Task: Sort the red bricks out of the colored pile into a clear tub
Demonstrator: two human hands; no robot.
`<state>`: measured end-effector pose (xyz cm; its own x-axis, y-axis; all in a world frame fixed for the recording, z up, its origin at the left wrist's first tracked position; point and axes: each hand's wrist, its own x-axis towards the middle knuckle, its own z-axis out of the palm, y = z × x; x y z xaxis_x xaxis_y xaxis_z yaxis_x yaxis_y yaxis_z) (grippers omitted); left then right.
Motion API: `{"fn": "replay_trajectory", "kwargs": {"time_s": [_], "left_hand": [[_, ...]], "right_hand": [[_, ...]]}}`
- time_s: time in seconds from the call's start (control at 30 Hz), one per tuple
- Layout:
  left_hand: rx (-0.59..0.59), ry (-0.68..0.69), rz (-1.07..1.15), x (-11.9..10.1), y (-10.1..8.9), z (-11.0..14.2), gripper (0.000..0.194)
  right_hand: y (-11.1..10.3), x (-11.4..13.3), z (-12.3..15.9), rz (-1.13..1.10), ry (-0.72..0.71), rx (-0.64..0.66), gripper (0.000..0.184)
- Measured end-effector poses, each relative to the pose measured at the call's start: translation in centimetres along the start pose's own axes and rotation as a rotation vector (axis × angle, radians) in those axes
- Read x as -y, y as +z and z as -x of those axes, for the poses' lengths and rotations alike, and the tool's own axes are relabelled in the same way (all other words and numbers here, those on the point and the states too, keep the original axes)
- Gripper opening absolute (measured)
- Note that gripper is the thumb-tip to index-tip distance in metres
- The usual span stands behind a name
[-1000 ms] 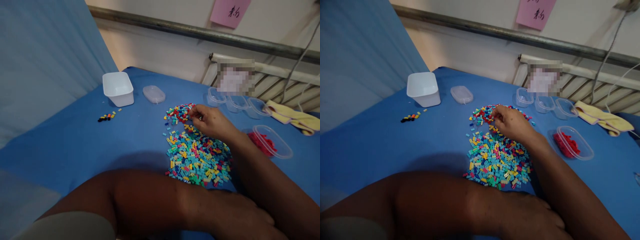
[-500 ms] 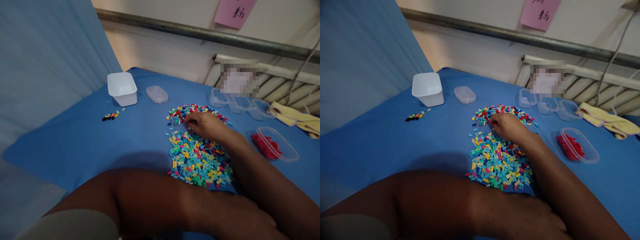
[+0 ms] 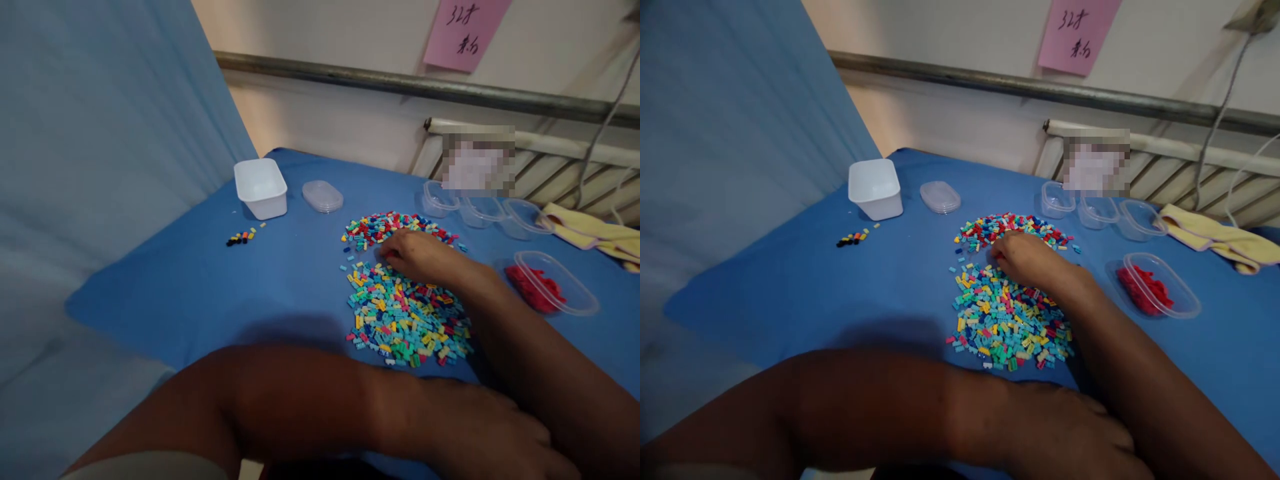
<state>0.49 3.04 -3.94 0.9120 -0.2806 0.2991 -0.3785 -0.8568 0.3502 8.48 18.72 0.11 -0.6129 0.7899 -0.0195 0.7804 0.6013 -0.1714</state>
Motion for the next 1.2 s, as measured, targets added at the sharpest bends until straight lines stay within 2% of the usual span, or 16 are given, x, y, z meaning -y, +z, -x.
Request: {"fn": "replay_trajectory", "kwargs": {"time_s": [0.13, 0.3, 0.43, 0.57, 0.77, 0.83, 0.93, 1.07, 1.2], "left_hand": [[-0.056, -0.004, -0.072, -1.0, 0.0, 2.0, 0.035], [-0.027, 0.016, -0.122, -1.2, -0.5, 3.3, 0.039], [0.031, 0.05, -0.045, -1.1, -0.8, 3.2, 0.04], [0.026, 0.097, -0.007, -0.7, -0.9, 2.8, 0.039], [-0.066, 0.157, 0.023, -0.1, 0.0, 2.8, 0.035], [-0.09, 0.132, 0.03, -0.1, 0.1, 3.0, 0.034], [-0.077, 0.112, 0.05, -0.3, 0.1, 3.1, 0.036], [-0.099, 0.122, 0.038, -0.2, 0.2, 3.2, 0.035], [-0.083, 0.114, 0.015, -0.3, 0.4, 3.4, 0.034]], "right_hand": [[0.3, 0.4, 0.3, -0.08, 0.009, -0.05, 0.024], [0.2, -1.1, 1.4, -0.305, 0.115, -0.177, 0.02], [0.2, -2.2, 2.1, -0.44, 0.197, -0.26, 0.023], [0.3, -1.3, 1.3, -0.292, 0.151, -0.264, 0.022], [0.7, 1.2, -0.5, -0.075, 0.15, -0.097, 0.025], [0.7, 1.4, -0.7, -0.063, 0.156, -0.079, 0.025], [0.4, 1.3, -0.4, -0.154, 0.163, -0.119, 0.025], [-1.2, 0.1, 1.5, -0.322, 0.244, -0.26, 0.024], [-3.2, -2.0, 6.7, -0.34, 0.382, -0.419, 0.024]]}}
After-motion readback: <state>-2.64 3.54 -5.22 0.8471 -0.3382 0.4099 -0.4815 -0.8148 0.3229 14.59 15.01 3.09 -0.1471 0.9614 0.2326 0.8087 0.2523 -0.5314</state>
